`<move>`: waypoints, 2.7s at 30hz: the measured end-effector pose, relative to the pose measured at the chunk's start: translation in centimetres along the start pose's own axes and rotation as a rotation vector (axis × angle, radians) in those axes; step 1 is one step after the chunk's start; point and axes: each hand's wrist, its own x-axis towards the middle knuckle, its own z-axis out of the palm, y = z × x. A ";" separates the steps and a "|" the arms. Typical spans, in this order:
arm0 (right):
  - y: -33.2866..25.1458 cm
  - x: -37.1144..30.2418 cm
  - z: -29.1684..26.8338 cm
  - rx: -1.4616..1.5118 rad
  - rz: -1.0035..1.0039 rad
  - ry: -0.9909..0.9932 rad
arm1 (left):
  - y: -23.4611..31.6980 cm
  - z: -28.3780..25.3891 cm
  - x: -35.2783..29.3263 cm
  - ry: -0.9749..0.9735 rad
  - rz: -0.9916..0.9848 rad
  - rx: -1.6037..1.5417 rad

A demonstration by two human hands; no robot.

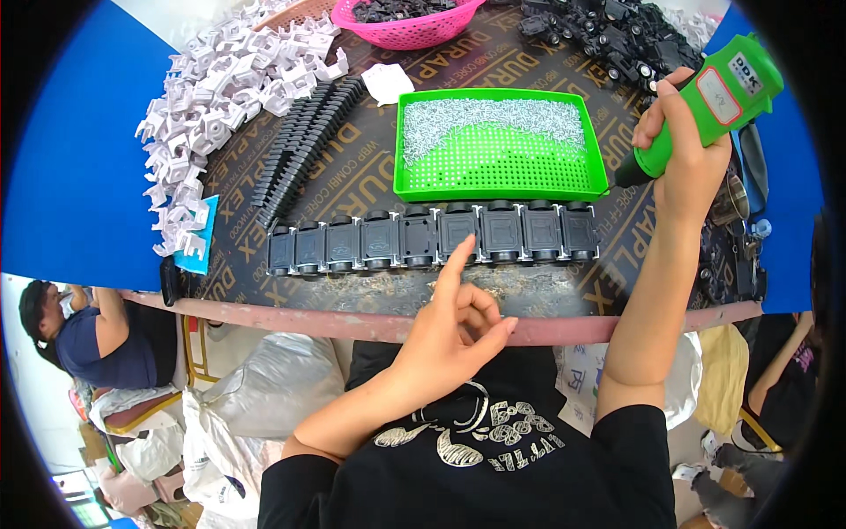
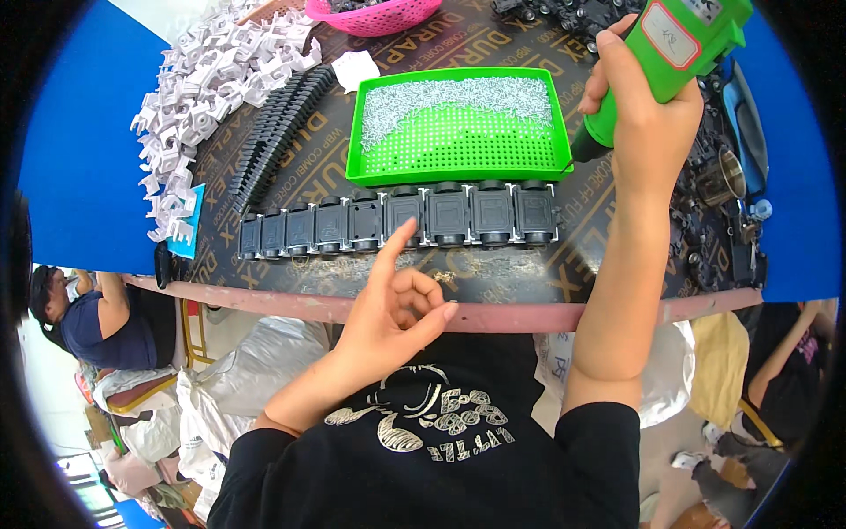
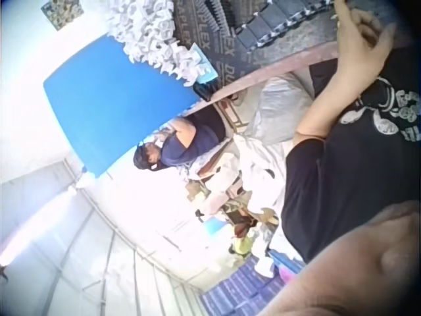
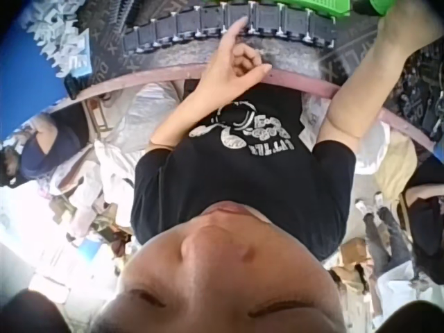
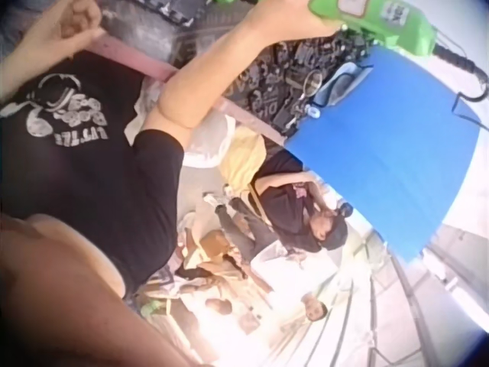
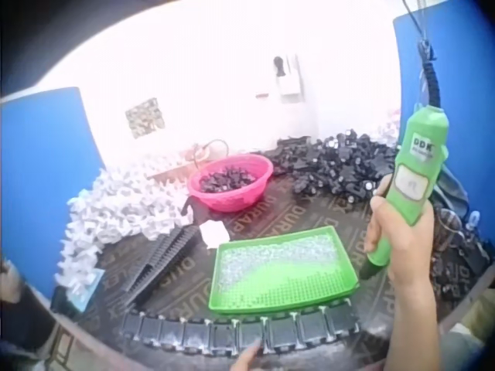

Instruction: Manually assemble and secure components of electronic devices using an electric screwdriver.

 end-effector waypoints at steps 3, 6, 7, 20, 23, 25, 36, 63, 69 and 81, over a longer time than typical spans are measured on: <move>-0.4 0.0 0.0 0.012 -0.008 0.007 | 0.0 0.3 0.2 0.160 0.098 0.376; -0.7 0.0 -0.1 0.038 -0.012 0.011 | -1.1 0.1 0.8 0.250 0.177 0.881; -0.9 0.0 -0.2 0.045 -0.018 0.009 | -1.4 0.2 0.8 0.252 0.179 0.885; 0.0 0.5 -0.8 -0.018 -0.067 0.008 | -5.1 -0.1 1.0 0.427 0.566 0.686; 0.1 0.7 -0.6 -0.023 -0.075 0.016 | -6.4 -0.7 1.0 0.419 0.965 0.817; 0.2 0.7 -0.6 -0.025 -0.076 0.020 | -6.4 -0.6 1.0 0.429 0.999 0.861; -0.5 0.5 -0.3 -0.042 -0.077 0.047 | -6.6 -0.6 1.1 0.413 1.208 1.025; 0.8 0.4 0.1 0.113 -0.125 -0.004 | -6.3 0.0 1.5 0.439 1.257 1.063; 1.7 0.6 -0.6 0.097 -0.091 0.000 | -6.5 -0.1 1.3 0.424 1.246 1.079; 1.3 0.3 -1.9 0.076 -0.146 -0.111 | -5.9 0.3 1.2 0.338 1.208 1.071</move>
